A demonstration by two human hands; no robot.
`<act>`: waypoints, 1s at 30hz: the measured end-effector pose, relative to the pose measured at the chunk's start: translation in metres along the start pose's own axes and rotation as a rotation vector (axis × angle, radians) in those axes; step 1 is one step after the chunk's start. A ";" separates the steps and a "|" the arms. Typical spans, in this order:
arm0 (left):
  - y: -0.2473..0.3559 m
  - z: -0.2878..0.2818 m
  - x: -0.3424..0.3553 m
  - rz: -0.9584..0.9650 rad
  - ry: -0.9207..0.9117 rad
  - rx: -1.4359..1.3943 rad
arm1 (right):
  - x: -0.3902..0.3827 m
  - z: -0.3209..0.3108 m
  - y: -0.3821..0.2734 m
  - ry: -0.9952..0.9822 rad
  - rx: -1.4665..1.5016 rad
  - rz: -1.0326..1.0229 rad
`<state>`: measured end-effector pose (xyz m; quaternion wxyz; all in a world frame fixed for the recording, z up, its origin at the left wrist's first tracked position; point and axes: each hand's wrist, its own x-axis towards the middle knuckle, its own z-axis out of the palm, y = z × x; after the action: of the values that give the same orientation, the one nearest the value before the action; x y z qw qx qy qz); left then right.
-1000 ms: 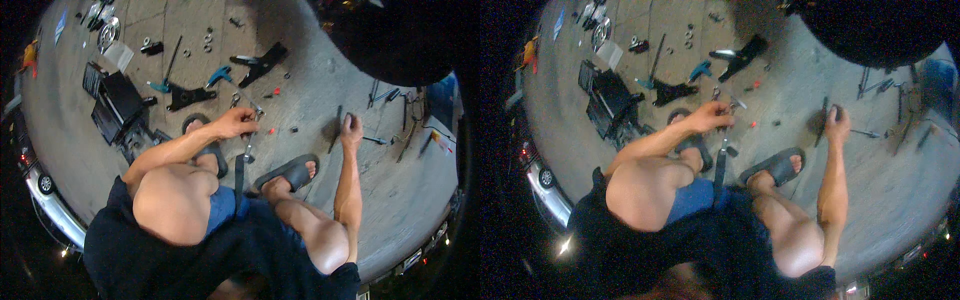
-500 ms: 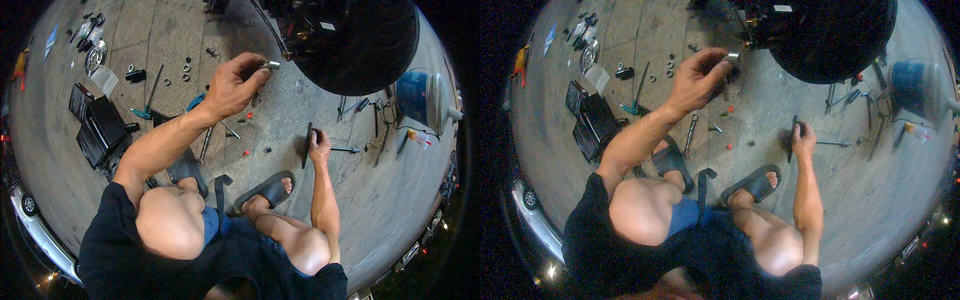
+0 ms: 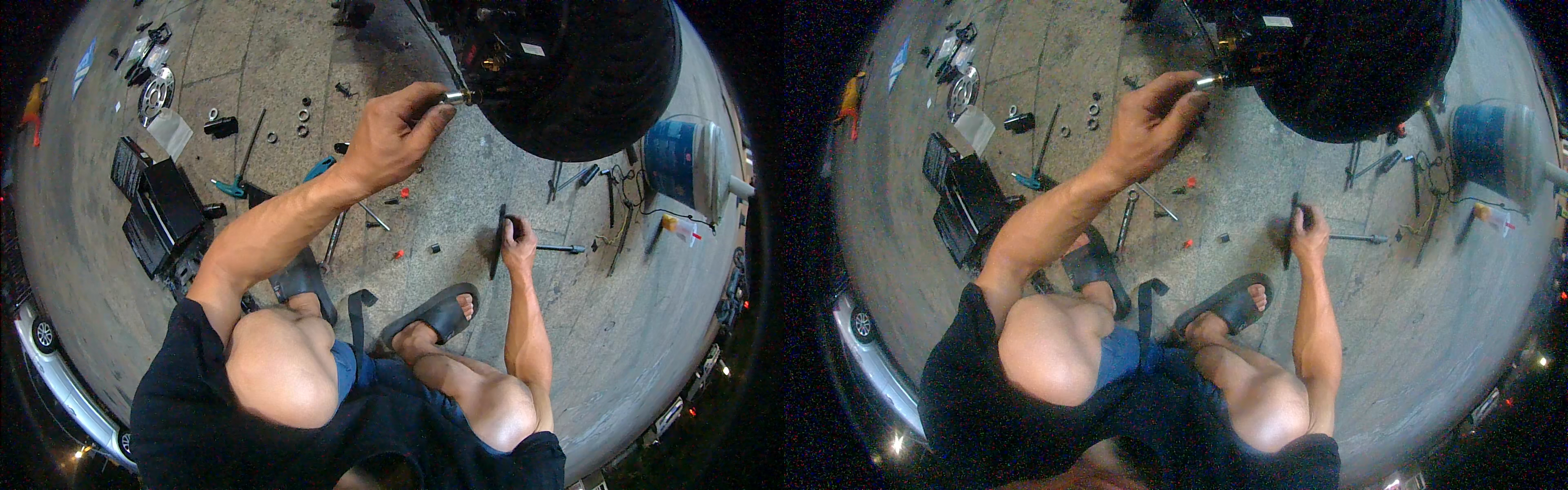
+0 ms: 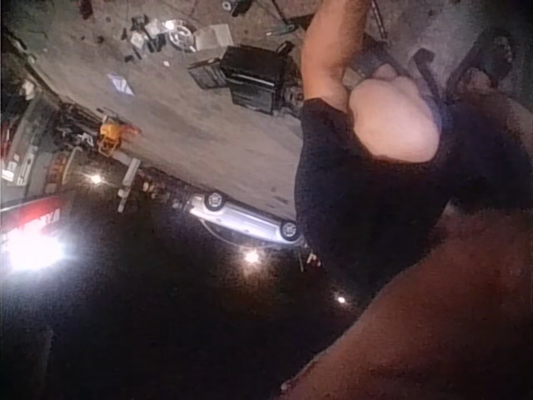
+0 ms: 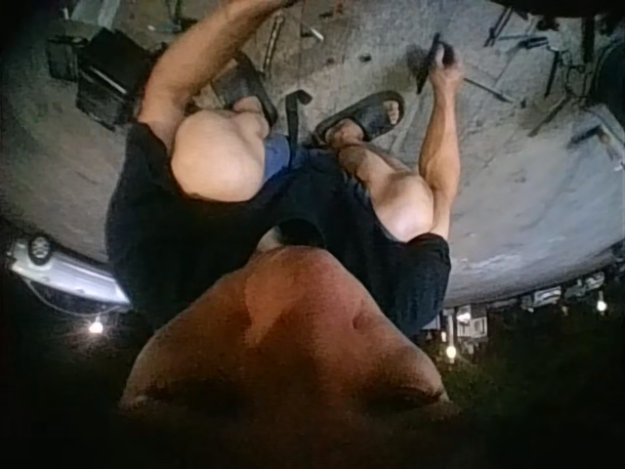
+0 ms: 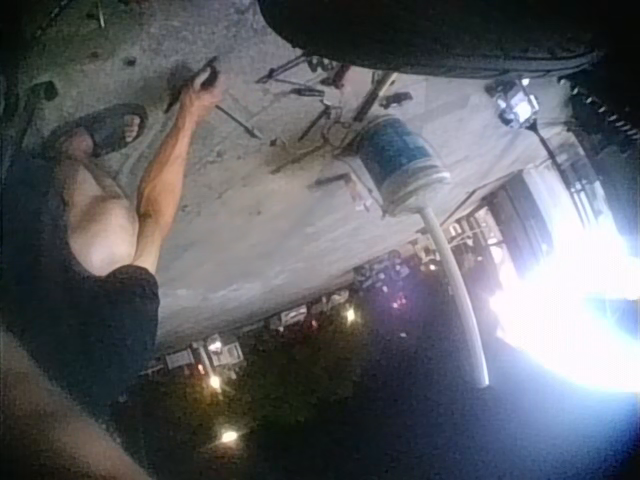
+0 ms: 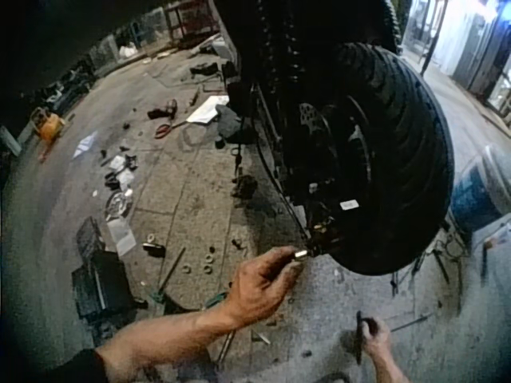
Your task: The person works on the rear wheel area of a motorcycle, handling brake components and fasteners. They use a wrench and other hand tools to tighten bolts and adjust parts near the brake caliper and disc.
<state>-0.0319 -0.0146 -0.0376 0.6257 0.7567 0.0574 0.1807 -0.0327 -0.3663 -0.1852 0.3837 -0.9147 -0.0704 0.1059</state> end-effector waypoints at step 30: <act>-0.089 -0.074 -0.198 -0.736 -0.602 0.447 | 0.001 0.062 -0.158 -0.877 -0.090 -0.390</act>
<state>-0.2294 0.0107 -0.1524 0.4599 0.8199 0.1742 -0.2931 -0.0549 -0.2139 -0.1143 0.2907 -0.7690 -0.4003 0.4048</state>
